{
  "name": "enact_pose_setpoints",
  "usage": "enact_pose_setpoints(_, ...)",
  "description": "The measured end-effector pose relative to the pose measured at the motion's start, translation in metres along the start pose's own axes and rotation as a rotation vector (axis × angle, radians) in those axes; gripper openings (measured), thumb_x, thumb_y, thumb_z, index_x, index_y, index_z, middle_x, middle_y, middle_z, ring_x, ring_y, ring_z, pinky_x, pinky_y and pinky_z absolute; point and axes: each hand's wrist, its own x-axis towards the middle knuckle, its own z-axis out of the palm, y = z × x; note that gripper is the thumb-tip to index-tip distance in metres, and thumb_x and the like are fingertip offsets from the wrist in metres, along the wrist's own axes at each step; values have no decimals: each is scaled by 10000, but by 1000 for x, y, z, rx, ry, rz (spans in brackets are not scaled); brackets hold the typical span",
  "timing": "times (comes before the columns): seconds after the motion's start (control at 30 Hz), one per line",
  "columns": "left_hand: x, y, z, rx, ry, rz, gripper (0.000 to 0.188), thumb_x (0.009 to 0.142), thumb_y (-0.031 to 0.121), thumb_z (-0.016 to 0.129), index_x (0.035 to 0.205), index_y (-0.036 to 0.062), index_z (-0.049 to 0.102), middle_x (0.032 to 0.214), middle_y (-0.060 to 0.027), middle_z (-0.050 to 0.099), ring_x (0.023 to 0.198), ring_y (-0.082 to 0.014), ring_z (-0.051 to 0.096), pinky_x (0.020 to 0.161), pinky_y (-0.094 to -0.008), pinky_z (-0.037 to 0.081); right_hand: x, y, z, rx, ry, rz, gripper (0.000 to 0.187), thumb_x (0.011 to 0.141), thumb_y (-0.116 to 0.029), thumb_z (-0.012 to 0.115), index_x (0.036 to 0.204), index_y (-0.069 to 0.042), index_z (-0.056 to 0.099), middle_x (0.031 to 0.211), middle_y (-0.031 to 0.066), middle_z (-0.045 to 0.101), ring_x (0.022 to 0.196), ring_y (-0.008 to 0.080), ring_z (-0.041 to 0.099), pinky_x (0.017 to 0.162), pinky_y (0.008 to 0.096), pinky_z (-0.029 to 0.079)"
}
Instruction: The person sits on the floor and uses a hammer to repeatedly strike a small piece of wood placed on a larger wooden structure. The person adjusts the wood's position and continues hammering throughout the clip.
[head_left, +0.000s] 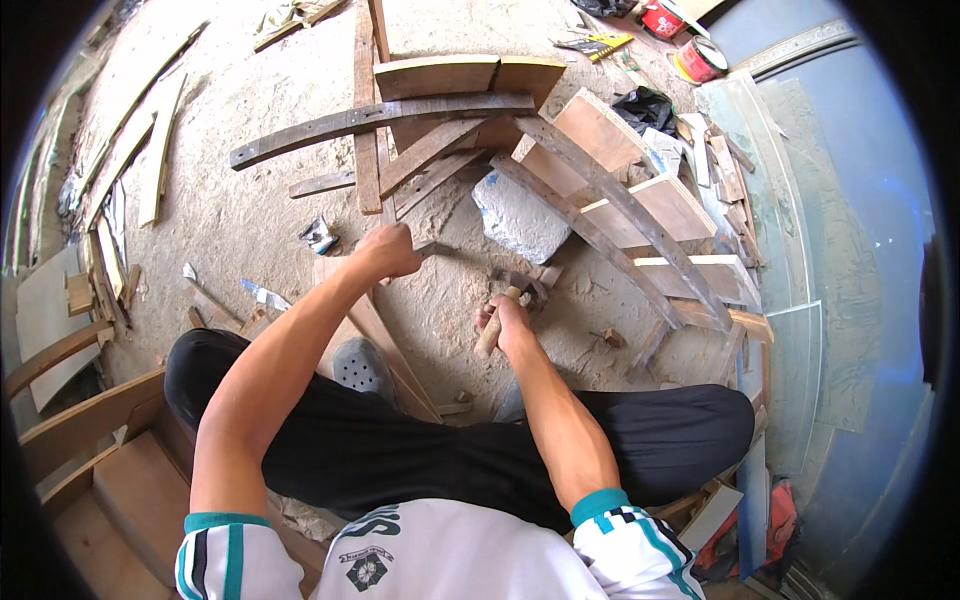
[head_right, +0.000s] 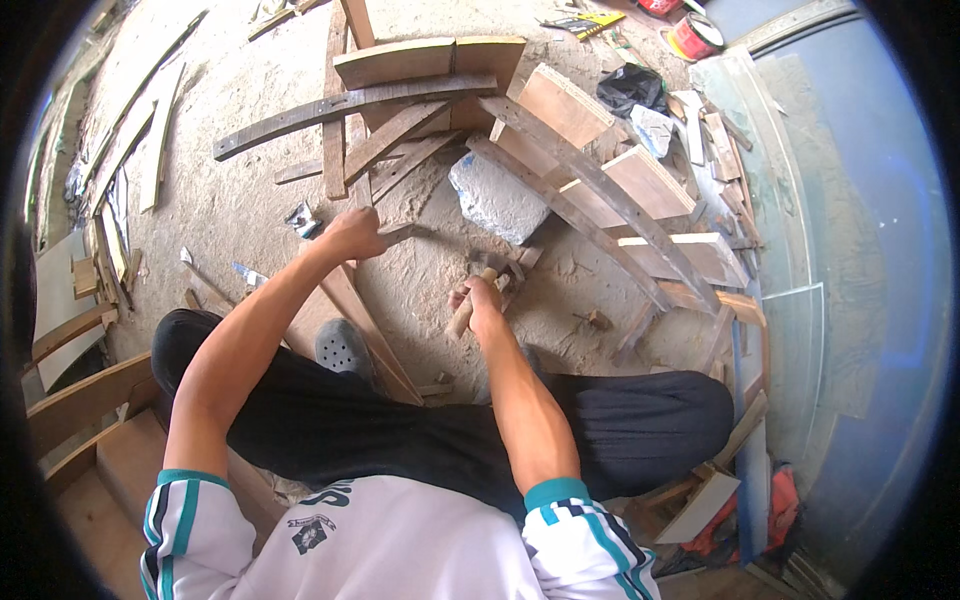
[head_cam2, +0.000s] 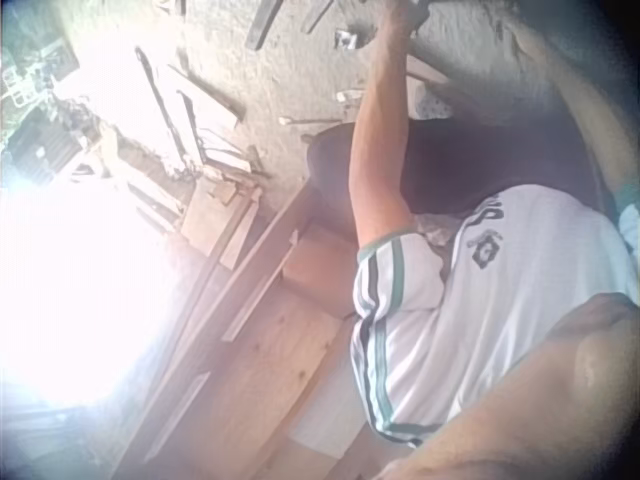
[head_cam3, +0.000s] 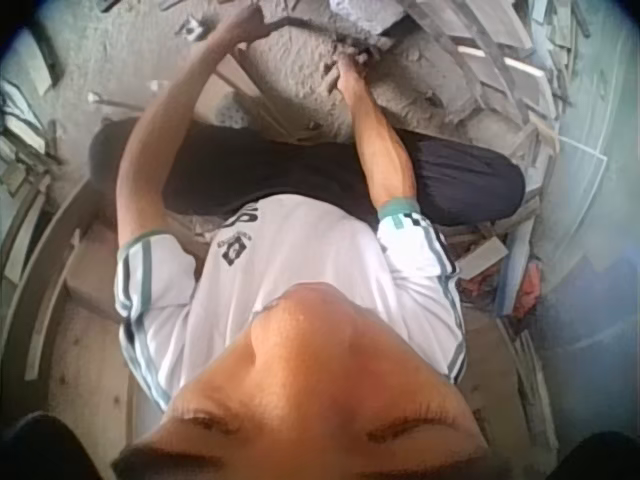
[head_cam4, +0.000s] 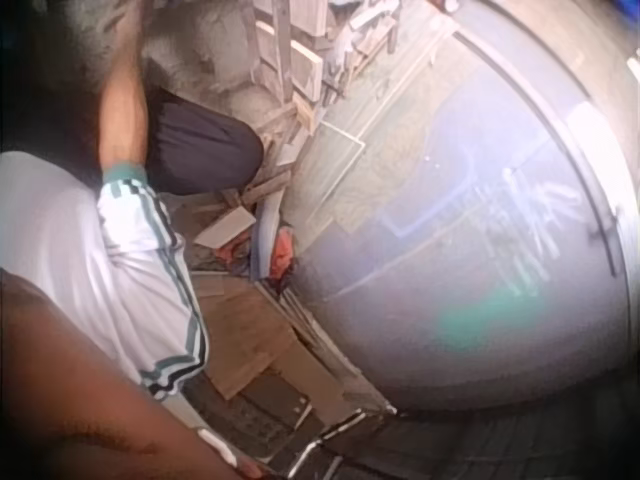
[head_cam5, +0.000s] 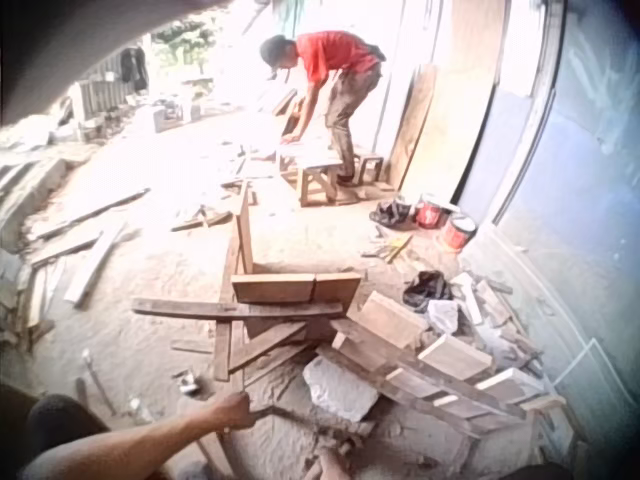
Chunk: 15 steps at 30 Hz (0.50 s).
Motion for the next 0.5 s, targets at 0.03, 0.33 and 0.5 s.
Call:
enact_pose_setpoints(0.03, -11, 18, -9, -7, 93, 4, 249, 728, 157, 592, 853, -25, 706, 921, -273, 674, 906, -379, 675, 800, -420, 536, -9, -4, -4, -56, -5, -57, 147, 859, -138, 588, 841, -49, 472, 675, 65, 533, 514, 187, 535, 437, 372, 460)
enact_pose_setpoints(0.33, -7, 36, -12, -67, 255, 79, 295, 793, 272, 639, 827, -14, 700, 860, -234, 683, 828, -378, 679, 750, -437, 530, -17, -16, 48, -962, 176, -945, 387, 858, -228, 584, 1167, -18, 485, 857, 253, 647, 747, 428, 655, 640, 473, 527)
enact_pose_setpoints(0.5, -3, 38, -15, -89, 210, 48, 464, 789, 439, 712, 809, -23, 682, 835, -224, 680, 777, -351, 686, 683, -429, 531, -12, -21, 79, -898, 132, -899, 440, 871, -265, 586, 1231, -41, 466, 946, 290, 642, 860, 472, 629, 719, 523, 498)
